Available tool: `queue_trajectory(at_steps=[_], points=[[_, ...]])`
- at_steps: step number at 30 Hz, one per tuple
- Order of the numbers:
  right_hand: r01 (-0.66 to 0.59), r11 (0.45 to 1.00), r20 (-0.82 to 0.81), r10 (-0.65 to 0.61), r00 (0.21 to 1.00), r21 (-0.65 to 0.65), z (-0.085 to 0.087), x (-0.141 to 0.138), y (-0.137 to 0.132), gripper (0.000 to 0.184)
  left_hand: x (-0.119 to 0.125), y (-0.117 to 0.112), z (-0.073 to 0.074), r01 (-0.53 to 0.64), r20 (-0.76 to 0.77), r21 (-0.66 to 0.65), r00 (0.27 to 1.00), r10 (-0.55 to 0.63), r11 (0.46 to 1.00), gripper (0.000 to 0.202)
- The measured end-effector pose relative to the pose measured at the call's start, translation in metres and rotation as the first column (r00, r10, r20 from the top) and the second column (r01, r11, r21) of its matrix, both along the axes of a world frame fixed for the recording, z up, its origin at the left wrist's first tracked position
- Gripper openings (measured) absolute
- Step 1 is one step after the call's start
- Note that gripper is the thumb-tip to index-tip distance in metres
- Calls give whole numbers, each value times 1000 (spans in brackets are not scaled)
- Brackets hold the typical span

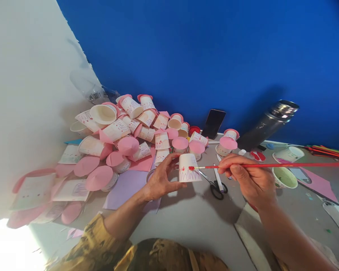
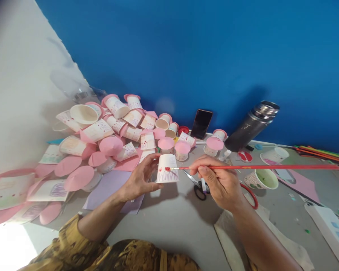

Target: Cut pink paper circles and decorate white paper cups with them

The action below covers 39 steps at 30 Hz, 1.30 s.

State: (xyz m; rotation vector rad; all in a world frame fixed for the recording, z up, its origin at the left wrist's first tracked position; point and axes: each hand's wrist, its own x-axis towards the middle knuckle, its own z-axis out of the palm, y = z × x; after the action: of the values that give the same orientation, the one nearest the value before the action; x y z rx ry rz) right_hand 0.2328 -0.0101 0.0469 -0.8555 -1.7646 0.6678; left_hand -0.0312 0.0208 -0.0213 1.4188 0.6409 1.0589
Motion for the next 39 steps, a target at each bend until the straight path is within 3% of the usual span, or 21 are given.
queue_trajectory(at_steps=[5,10,20,26,32,39], points=[[-31,999,16,31,999,-9,-1,-1,0,23,1,-1,0,-6,-7,19,1000,6,1000,80],[44,999,-10,-44,999,6,0,0,1,23,0,0,0,-4,-4,4,1000,4,1000,79],[57,998,-25,-57,998,18,0,2,0,22,0,-1,0,9,8,-29,1000,-9,1000,81],[8,1000,6,-8,1000,24,2,-1,1,25,1,0,-1,15,22,-17,1000,-15,1000,80],[76,997,-47,-75,996,24,2,0,0,22,0,-1,0,16,6,-18,1000,-16,1000,80],[27,999,-18,-27,999,39,2,0,1,24,1,-1,-1,13,10,-13,1000,-13,1000,79]])
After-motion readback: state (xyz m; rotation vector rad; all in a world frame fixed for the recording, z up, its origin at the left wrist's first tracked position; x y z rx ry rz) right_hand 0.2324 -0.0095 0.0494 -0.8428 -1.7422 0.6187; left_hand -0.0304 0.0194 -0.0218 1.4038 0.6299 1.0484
